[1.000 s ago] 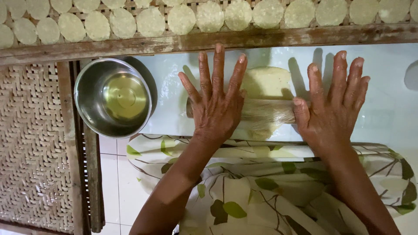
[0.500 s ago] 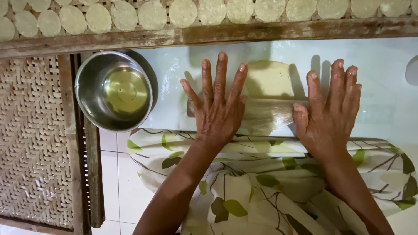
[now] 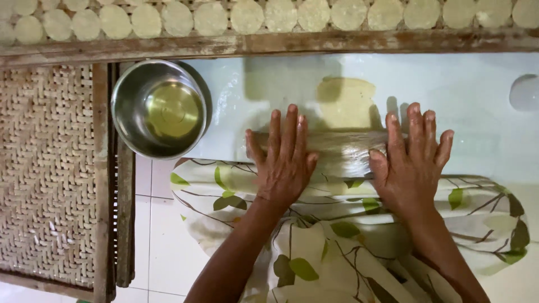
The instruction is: Rolling out dough and cutting it into small circular discs using a cutter.
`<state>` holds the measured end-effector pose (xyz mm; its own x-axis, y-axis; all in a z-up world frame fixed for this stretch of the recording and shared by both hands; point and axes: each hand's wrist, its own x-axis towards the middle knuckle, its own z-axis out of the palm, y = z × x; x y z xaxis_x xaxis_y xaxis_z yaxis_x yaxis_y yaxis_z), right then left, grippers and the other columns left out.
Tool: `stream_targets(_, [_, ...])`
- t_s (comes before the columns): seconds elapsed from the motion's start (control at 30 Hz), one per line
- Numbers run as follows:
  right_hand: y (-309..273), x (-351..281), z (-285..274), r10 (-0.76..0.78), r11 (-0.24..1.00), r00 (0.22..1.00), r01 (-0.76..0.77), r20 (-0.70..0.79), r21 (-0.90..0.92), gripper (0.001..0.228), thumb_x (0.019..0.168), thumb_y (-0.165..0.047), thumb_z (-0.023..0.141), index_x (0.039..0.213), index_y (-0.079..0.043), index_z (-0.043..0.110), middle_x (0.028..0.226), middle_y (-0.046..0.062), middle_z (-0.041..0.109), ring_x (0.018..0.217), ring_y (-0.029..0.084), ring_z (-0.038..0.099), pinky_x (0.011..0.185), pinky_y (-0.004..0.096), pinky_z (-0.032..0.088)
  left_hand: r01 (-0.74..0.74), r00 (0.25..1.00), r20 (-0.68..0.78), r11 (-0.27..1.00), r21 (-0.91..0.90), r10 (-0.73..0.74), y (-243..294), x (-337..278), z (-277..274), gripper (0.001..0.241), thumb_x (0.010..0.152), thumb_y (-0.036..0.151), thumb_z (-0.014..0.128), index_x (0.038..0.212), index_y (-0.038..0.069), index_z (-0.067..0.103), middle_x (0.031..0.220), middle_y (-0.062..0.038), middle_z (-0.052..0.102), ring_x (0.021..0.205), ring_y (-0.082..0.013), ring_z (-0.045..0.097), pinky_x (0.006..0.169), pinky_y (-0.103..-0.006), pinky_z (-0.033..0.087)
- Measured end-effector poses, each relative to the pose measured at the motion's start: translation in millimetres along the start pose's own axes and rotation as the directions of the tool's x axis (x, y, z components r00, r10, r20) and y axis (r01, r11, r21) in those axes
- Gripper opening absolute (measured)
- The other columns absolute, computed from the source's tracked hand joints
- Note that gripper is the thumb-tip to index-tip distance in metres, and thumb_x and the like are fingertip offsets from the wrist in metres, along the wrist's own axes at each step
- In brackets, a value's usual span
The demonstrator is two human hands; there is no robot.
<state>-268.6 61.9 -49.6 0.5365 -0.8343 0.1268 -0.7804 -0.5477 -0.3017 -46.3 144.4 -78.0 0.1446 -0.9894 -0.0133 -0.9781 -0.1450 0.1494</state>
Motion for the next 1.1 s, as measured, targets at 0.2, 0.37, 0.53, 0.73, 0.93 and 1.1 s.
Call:
stream_targets(0.2, [1,34,-2,0.010,0.999,1.000,-0.010,0.008,0.044,0.059,0.114,-0.027,0.049,0.166,0.000,0.039,0.173,0.024,0.024,0.159,0.042,0.011,0.121,0.060,-0.008,-0.026,0.999,-0.020,0.997,0.073,0.027,-5,38,-19,0.082,0.103,0.056,0.054,0.166,0.009,0.032,0.172,-0.013,0.010,0.158,-0.0345,0.003,0.118,-0.0743,0.008])
stream_targets(0.37, [20,73,15,0.018,0.996,0.998,-0.023,-0.060,-0.083,0.054,0.121,-0.033,0.046,0.173,-0.016,0.045,0.173,0.015,0.013,0.157,0.037,0.001,0.121,0.060,-0.010,0.054,0.998,0.022,0.991,0.125,-0.058,-11,84,-16,0.079,0.105,0.048,0.061,0.169,0.024,0.020,0.172,-0.010,0.005,0.157,-0.0331,-0.002,0.117,-0.0812,0.005])
stream_targets(0.53, [32,117,19,0.032,0.996,0.998,-0.036,-0.053,-0.080,0.055,0.120,-0.040,0.036,0.172,-0.021,0.035,0.172,0.019,0.008,0.155,0.044,-0.003,0.123,0.070,-0.005,0.099,0.979,0.187,0.992,-0.076,-0.084,-19,130,-47,0.066,0.121,0.046,0.052,0.168,0.031,0.009,0.173,-0.015,-0.003,0.160,-0.0404,-0.006,0.109,-0.0791,-0.017])
stream_targets(0.73, [48,155,25,0.038,0.985,0.999,-0.043,-0.032,-0.166,0.075,0.116,-0.060,0.024,0.179,-0.022,0.037,0.170,0.015,0.000,0.153,0.042,-0.010,0.124,0.074,-0.004,0.074,0.979,0.192,0.996,-0.039,-0.065,-21,173,-65,0.055,0.130,0.035,0.051,0.167,0.035,0.011,0.174,-0.012,0.002,0.162,-0.0391,0.001,0.105,-0.0831,-0.013])
stream_targets(0.93, [54,172,22,-0.056,0.981,0.998,0.053,-0.011,-0.189,0.073,0.122,-0.058,0.032,0.181,-0.015,0.045,0.168,0.019,0.004,0.152,0.049,-0.003,0.122,0.076,0.000,-0.019,0.987,0.155,0.993,-0.117,0.037,-20,186,-61,0.096,0.107,-0.032,0.051,0.165,0.036,0.017,0.173,-0.009,0.011,0.154,-0.0379,0.002,0.100,-0.0851,-0.013])
stream_targets(1.1, [53,187,19,-0.081,0.980,0.996,0.088,0.042,-0.178,0.061,0.126,-0.053,0.039,0.177,-0.019,0.039,0.167,0.020,0.010,0.150,0.052,0.001,0.118,0.074,-0.003,-0.061,0.998,-0.020,0.991,0.120,0.063,-17,191,-56,0.094,0.104,-0.015,0.070,0.162,0.040,0.021,0.170,-0.004,0.026,0.160,-0.0328,0.030,0.107,-0.0842,0.002])
